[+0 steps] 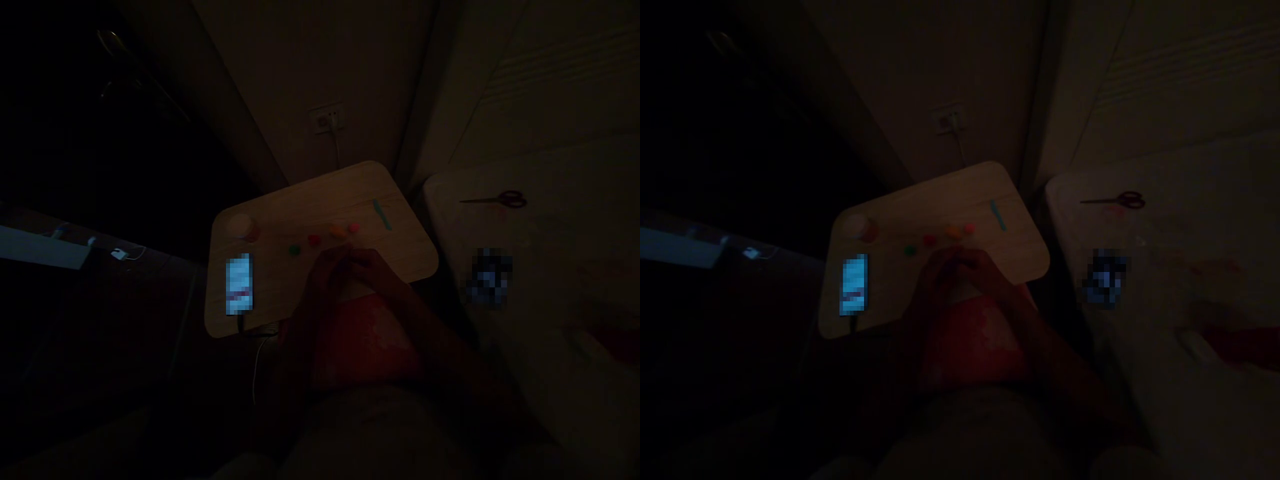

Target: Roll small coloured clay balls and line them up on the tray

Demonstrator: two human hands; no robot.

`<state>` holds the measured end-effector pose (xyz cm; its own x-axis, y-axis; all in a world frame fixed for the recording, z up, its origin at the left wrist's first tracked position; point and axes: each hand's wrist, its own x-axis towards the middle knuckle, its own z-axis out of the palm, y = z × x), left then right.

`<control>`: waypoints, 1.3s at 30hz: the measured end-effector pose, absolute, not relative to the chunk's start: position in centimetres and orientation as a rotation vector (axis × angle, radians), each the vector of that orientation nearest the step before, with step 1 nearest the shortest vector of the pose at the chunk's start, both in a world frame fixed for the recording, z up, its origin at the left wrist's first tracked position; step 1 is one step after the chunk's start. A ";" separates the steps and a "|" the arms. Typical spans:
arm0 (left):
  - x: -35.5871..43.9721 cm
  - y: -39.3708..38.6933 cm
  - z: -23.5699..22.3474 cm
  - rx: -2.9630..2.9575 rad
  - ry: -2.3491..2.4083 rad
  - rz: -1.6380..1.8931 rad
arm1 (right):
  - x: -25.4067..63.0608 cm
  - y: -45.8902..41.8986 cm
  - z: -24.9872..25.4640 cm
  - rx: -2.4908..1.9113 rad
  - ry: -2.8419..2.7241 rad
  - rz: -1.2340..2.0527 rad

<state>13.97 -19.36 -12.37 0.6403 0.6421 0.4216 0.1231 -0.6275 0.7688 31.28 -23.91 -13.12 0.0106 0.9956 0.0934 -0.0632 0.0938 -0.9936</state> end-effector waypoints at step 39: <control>14.0 -19.5 -12.2 2.095 0.585 0.955 | 31.1 -23.8 -13.7 -1.097 -1.243 1.078</control>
<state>14.04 -19.52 -12.19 0.6176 0.6524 0.4392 0.0948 -0.6162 0.7819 31.10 -23.85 -13.65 0.0339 0.9873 0.1551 -0.0140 0.1557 -0.9877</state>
